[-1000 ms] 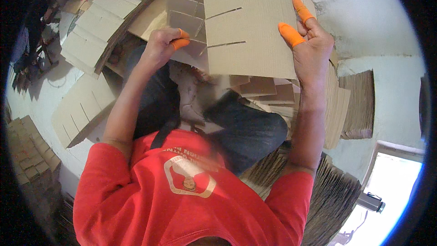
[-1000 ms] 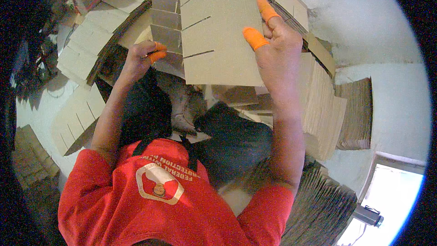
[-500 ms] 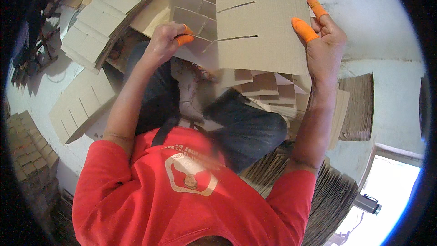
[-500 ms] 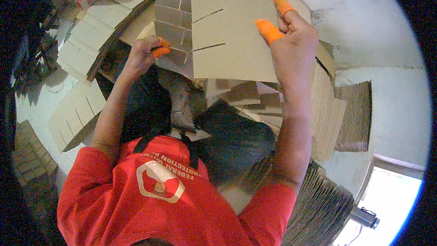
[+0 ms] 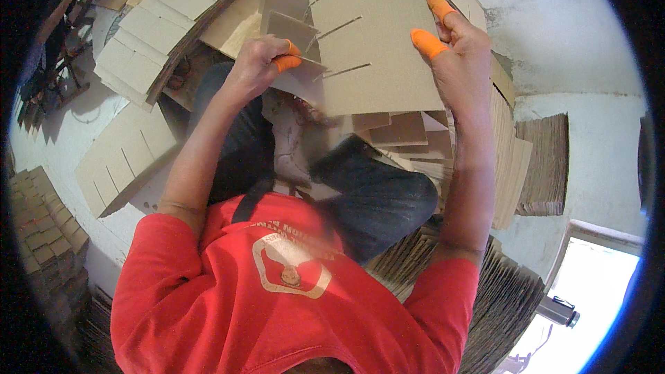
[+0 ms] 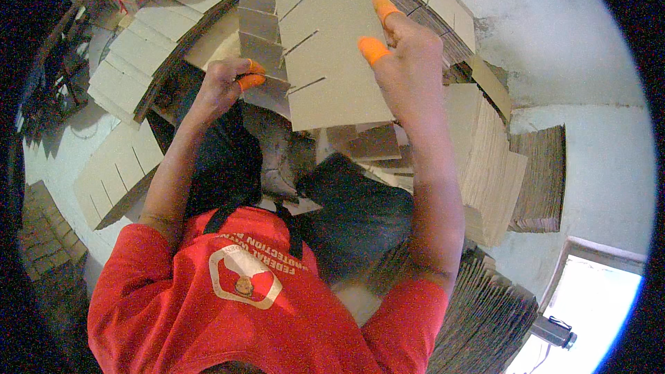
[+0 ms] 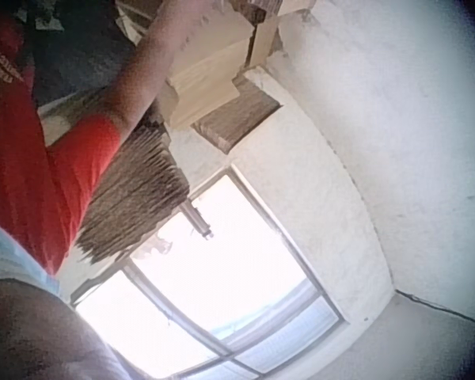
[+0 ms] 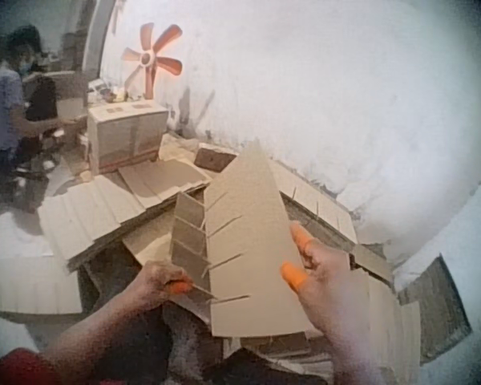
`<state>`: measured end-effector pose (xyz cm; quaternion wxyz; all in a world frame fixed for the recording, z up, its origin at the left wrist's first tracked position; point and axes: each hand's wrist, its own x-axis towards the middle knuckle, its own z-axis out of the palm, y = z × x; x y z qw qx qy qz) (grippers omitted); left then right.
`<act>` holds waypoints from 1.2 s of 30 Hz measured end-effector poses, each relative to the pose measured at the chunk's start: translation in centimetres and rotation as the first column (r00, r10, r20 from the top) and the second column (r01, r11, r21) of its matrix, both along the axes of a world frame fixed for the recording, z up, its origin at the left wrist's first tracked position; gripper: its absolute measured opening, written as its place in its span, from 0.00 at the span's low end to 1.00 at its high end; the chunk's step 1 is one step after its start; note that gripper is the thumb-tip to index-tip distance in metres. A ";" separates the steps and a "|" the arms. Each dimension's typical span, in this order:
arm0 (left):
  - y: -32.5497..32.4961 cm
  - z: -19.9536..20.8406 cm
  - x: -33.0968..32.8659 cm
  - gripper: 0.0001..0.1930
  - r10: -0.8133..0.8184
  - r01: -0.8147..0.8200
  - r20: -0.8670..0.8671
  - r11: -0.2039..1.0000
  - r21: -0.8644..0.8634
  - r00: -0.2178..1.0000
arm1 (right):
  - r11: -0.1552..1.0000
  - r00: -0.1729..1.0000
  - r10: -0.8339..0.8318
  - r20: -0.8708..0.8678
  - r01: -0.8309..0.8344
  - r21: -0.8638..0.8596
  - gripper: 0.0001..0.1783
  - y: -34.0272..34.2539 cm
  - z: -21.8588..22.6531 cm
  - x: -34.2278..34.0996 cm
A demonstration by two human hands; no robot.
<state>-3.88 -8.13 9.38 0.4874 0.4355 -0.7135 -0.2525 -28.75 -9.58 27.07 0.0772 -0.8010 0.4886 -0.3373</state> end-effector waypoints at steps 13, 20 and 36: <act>-0.6 -0.5 0.0 0.06 0.003 -0.002 0.022 1.000 -0.030 1.000 | 0.999 0.990 -0.003 -0.142 0.010 0.048 0.30 -0.2 -0.5 1.6; -0.8 -0.5 0.1 0.06 -0.024 0.025 0.046 1.000 -0.017 0.999 | 0.999 1.000 0.006 -0.028 -0.007 -0.031 0.30 0.0 -2.3 1.3; -1.0 -0.6 0.1 0.07 -0.018 0.022 0.100 0.999 -0.032 0.995 | 0.987 0.961 0.133 -0.243 -0.150 -0.054 0.31 -1.7 -6.8 4.2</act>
